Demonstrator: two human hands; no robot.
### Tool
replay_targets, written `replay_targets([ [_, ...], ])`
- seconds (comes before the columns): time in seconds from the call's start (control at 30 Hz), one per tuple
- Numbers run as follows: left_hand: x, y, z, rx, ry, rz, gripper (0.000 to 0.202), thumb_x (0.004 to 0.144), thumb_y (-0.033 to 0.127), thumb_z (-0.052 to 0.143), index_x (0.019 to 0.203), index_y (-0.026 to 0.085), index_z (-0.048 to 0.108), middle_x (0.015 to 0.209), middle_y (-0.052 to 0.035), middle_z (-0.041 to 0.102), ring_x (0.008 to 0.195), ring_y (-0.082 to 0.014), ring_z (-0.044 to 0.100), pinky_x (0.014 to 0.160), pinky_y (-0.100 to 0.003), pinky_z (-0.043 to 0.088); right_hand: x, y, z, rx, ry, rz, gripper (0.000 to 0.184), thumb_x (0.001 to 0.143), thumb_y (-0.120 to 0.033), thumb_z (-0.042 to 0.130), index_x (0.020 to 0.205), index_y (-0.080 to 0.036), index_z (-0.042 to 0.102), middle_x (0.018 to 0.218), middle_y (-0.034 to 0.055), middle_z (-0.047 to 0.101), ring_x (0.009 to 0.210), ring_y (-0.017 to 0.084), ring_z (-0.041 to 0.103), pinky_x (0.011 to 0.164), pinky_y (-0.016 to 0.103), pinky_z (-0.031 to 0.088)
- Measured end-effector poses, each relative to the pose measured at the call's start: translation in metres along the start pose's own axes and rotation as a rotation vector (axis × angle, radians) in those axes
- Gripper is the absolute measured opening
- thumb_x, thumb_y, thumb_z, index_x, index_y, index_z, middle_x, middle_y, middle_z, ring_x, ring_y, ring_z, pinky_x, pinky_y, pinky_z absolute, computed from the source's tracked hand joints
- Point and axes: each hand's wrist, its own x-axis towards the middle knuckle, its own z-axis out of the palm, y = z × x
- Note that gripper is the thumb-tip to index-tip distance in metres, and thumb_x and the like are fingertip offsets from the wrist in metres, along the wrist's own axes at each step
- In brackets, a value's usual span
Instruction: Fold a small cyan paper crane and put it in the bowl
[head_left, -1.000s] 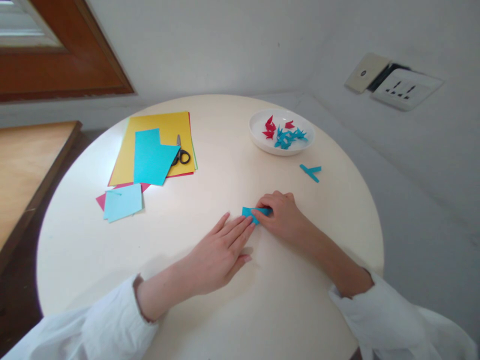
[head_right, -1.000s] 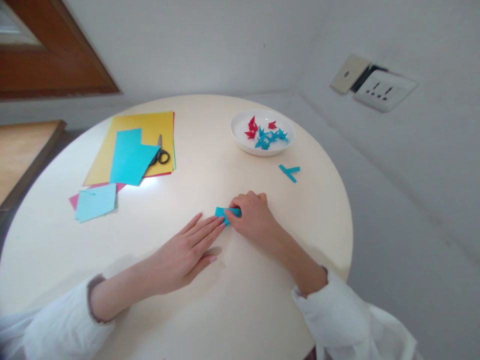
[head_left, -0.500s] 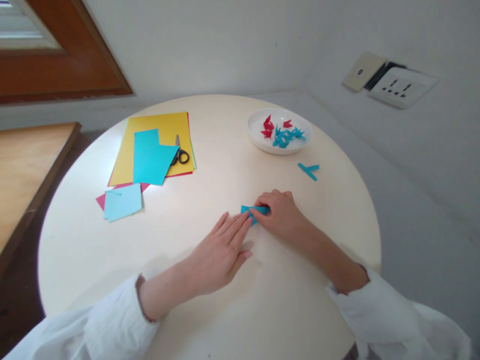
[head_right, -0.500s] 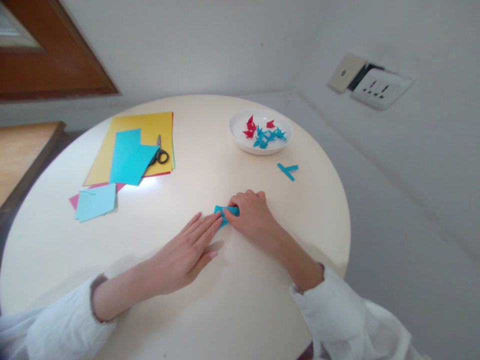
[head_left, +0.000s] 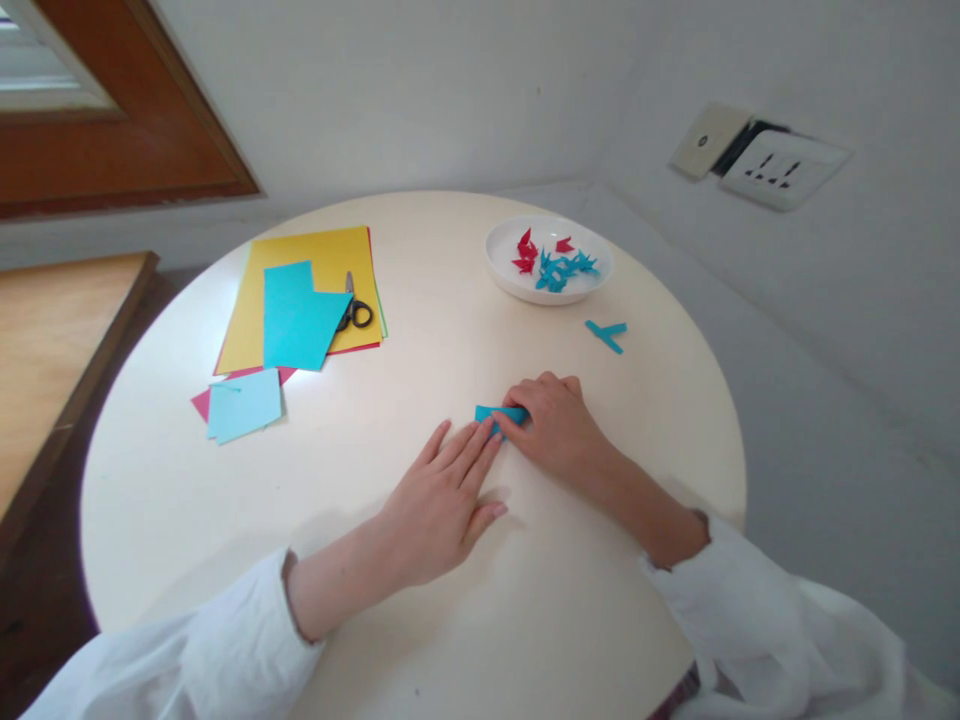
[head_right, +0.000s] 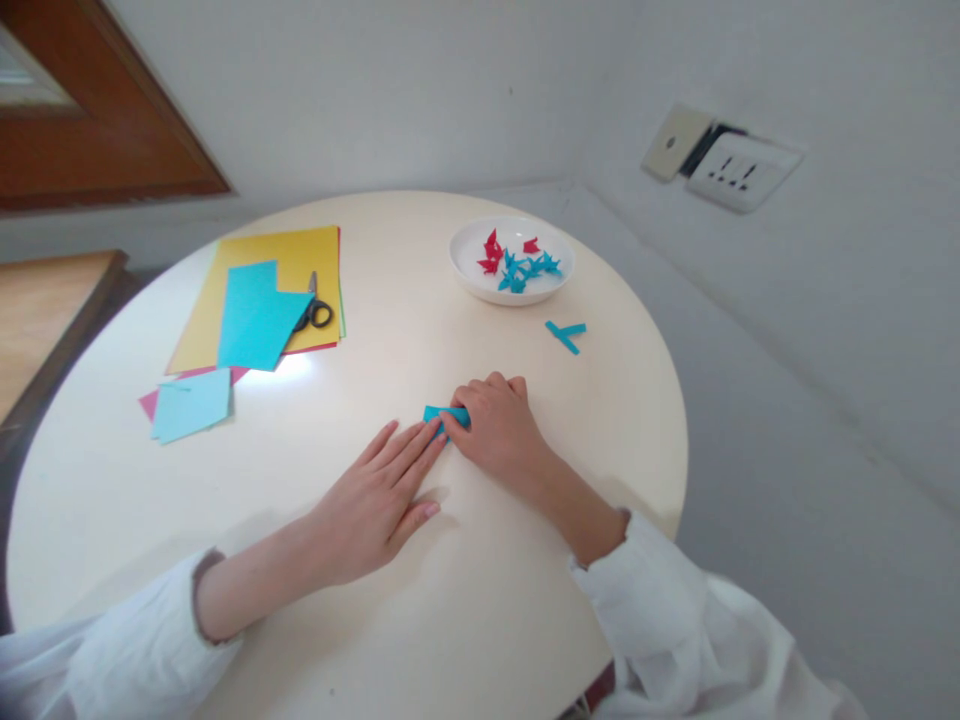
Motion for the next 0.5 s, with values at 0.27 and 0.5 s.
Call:
replay_targets([
  [0.27,0.002,0.003,-0.002,-0.009,0.022,-0.032,0.06,0.09,0.047,0.026,0.137,0.009,0.029,0.143,-0.0158,0.031,0.131,-0.0258,0.031,0.109,-0.045,0.017,-0.008,0.005,0.006,0.104,0.105,-0.04,0.011,0.081,-0.03,0.053,0.085,-0.022,0.058,0.082,0.0017,0.066,0.081,0.019,0.051,0.074,0.033,0.024],
  [0.5,0.002,0.004,-0.002,-0.006,0.048,-0.033,0.059,0.089,0.047,0.027,0.135,0.011,0.031,0.14,-0.0159,0.037,0.13,-0.0254,0.033,0.108,-0.045,0.019,-0.012,0.014,0.008,0.055,0.163,-0.005,0.025,0.08,-0.038,0.054,0.1,-0.023,0.056,0.093,0.005,0.063,0.085,0.022,0.052,0.075,0.034,0.027],
])
